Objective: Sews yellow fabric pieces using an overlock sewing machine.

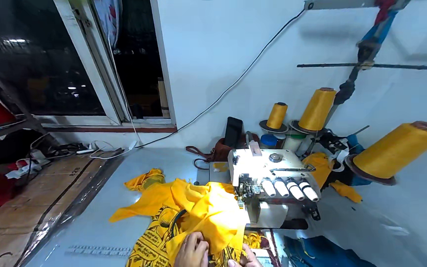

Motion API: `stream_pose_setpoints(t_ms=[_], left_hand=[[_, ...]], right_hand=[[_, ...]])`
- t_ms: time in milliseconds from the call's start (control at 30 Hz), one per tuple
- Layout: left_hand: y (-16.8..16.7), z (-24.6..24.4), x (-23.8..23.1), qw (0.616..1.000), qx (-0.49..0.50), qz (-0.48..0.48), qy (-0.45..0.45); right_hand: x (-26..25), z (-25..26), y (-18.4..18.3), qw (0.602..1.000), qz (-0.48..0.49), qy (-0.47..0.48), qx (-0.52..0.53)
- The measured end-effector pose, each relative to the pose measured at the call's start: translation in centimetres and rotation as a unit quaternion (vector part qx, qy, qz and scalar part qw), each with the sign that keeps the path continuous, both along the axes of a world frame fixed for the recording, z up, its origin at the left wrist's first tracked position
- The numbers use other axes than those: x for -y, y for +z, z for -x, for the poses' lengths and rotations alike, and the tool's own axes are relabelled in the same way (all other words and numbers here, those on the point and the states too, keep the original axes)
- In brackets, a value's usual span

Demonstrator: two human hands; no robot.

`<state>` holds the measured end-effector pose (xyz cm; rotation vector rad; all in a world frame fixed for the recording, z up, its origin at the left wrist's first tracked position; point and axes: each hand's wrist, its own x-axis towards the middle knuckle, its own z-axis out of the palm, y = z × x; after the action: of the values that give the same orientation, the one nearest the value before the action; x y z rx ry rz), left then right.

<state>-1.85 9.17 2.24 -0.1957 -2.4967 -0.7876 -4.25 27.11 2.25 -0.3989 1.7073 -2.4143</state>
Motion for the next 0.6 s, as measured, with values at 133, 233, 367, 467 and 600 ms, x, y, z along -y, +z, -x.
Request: stream_pose_setpoints(t_ms=[133, 233, 367, 467, 600], left_hand=[[2.2, 0.6, 2.6, 0.857, 0.137, -0.458, -0.192], [3.6, 1.0, 3.4, 0.852, 0.171, -0.428, -0.247], [2.6, 0.8, 0.3, 0.997, 0.024, 0.001, -0.080], [1.1, 1.4, 0.1, 0.999, -0.047, -0.012, -0.023], [3.6, 1.8, 2.4, 0.917, 0.089, -0.363, -0.139]], right_hand=[[-0.3, 0.5, -0.6, 0.998, -0.034, -0.043, 0.006], [-0.2, 0.1, -0.2, 0.997, -0.060, -0.056, 0.013], [0.0, -0.8, 0.1, 0.997, -0.038, -0.056, -0.049], [-0.3, -0.4, 0.2, 0.992, -0.061, -0.068, -0.083], [-1.4, 0.4, -0.6, 0.989, -0.098, -0.085, -0.064]])
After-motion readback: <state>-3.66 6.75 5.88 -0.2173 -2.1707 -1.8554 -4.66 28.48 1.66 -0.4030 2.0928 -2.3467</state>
